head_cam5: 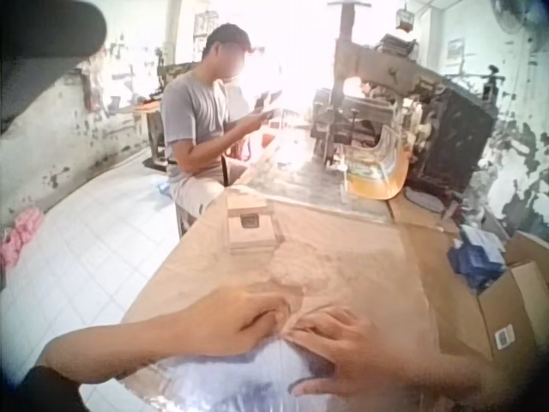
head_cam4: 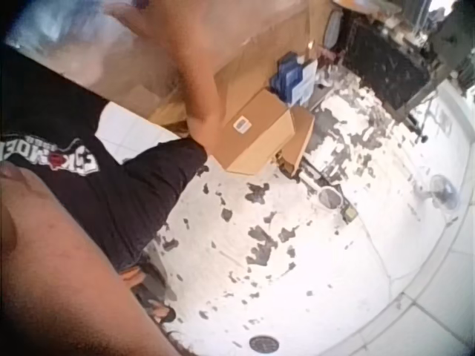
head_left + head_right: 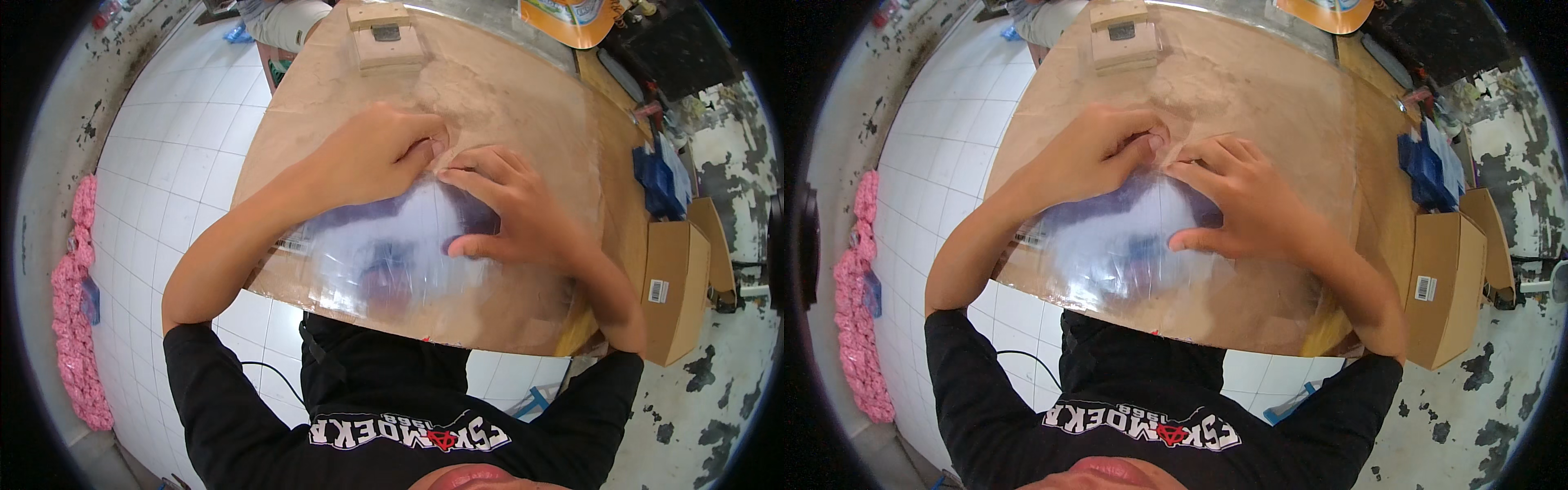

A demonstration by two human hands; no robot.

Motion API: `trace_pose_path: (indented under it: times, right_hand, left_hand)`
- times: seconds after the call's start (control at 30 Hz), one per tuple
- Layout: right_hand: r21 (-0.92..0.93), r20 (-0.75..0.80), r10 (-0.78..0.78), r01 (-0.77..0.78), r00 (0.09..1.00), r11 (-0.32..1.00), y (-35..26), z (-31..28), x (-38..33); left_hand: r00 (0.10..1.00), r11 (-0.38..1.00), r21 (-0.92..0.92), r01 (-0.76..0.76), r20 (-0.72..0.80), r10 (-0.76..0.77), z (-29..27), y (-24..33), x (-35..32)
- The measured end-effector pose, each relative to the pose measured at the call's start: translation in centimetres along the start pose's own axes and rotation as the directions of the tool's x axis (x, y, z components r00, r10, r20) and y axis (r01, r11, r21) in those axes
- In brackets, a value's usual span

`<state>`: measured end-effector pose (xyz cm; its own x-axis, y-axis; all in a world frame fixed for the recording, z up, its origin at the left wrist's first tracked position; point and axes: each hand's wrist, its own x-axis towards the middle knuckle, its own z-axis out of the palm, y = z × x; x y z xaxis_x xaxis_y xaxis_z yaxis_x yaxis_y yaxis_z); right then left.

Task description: The person holds up and handles several thin, clear plastic sheets over a light brown surface, turning them over and aligning them one at a time.

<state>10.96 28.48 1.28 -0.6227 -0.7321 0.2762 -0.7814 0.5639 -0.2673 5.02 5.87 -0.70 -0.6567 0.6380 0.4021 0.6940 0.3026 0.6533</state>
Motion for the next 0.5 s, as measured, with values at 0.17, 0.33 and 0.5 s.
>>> trace_pose_path:
  times: [0.17, 0.33, 0.5]
  right_hand:
    - [0.013, -0.042, 0.026, -0.025, 0.999, 1.000, 0.3, 0.8, -0.3]
    - [0.171, -0.094, 0.073, -0.056, 0.993, 0.984, 0.9, 1.1, -0.2]
    - [0.341, -0.187, 0.138, -0.067, 0.973, 0.938, 1.6, 1.9, -0.4]
  left_hand:
    - [0.993, 0.994, -0.104, 0.037, 0.114, -0.025, -0.4, -0.5, 0.1]
    - [0.979, 0.983, -0.163, 0.089, 0.198, -0.056, -1.4, -0.2, 0.2]
    - [0.969, 0.972, -0.225, 0.062, 0.246, -0.005, -1.5, 0.2, 0.2]
